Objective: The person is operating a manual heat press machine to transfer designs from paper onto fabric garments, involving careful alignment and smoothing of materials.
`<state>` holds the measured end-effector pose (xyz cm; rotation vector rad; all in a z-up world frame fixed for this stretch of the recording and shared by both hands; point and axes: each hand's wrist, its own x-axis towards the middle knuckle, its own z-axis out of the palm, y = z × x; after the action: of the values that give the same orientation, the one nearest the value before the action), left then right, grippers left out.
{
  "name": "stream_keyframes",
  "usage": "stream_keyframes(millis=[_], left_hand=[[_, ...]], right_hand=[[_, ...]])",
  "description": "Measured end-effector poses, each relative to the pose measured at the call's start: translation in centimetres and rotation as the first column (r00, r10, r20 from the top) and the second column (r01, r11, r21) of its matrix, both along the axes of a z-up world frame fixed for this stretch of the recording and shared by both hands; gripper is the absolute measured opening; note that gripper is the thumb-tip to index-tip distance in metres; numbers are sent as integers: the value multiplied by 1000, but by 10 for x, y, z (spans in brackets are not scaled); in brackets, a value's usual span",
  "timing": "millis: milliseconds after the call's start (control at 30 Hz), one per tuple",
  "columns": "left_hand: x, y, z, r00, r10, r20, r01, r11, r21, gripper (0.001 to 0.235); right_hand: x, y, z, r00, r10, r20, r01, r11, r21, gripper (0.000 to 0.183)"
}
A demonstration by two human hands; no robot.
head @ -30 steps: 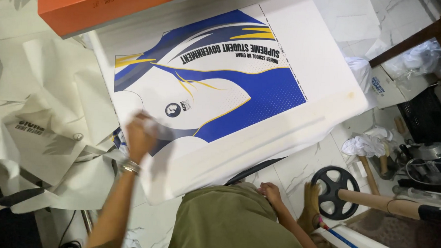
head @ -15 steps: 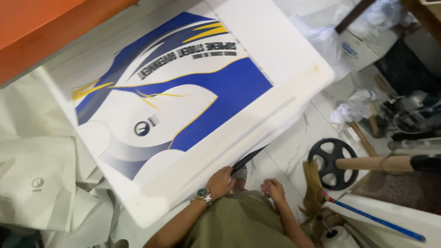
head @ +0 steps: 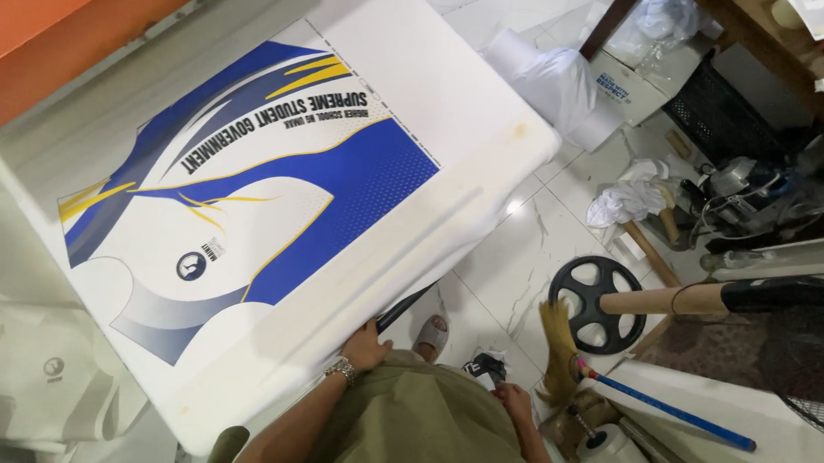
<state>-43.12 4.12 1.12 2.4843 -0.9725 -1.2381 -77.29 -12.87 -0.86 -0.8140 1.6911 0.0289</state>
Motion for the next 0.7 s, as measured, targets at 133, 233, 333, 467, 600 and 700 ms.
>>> stream_keyframes(millis=[133,233,333,467,600,700], left_hand=[[1,-11,31,997,49,-54,-43,992,115,86],[5,-17,38,987,119,-106,-105,986,132,93],[4,-20,20,988,130,-86,-122,989,88,94],[2,-23,13,980,196,-17,-194,976,101,85],[-9,-32,31,951,302,65,-309,925,221,73],[-15,-28,17,941,278,195,-313,931,185,62]], right_hand=[[-6,-30,-6,994,-37,102,42,998,-54,31],[6,-58,7,978,-105,178,112,993,-29,19],[21,-82,22,974,-59,220,73,996,-56,22],[38,-100,23,974,-46,223,58,997,-48,23],[43,-105,-17,973,-20,230,24,1000,-14,20],[46,-118,-35,973,187,138,-194,980,38,28]])
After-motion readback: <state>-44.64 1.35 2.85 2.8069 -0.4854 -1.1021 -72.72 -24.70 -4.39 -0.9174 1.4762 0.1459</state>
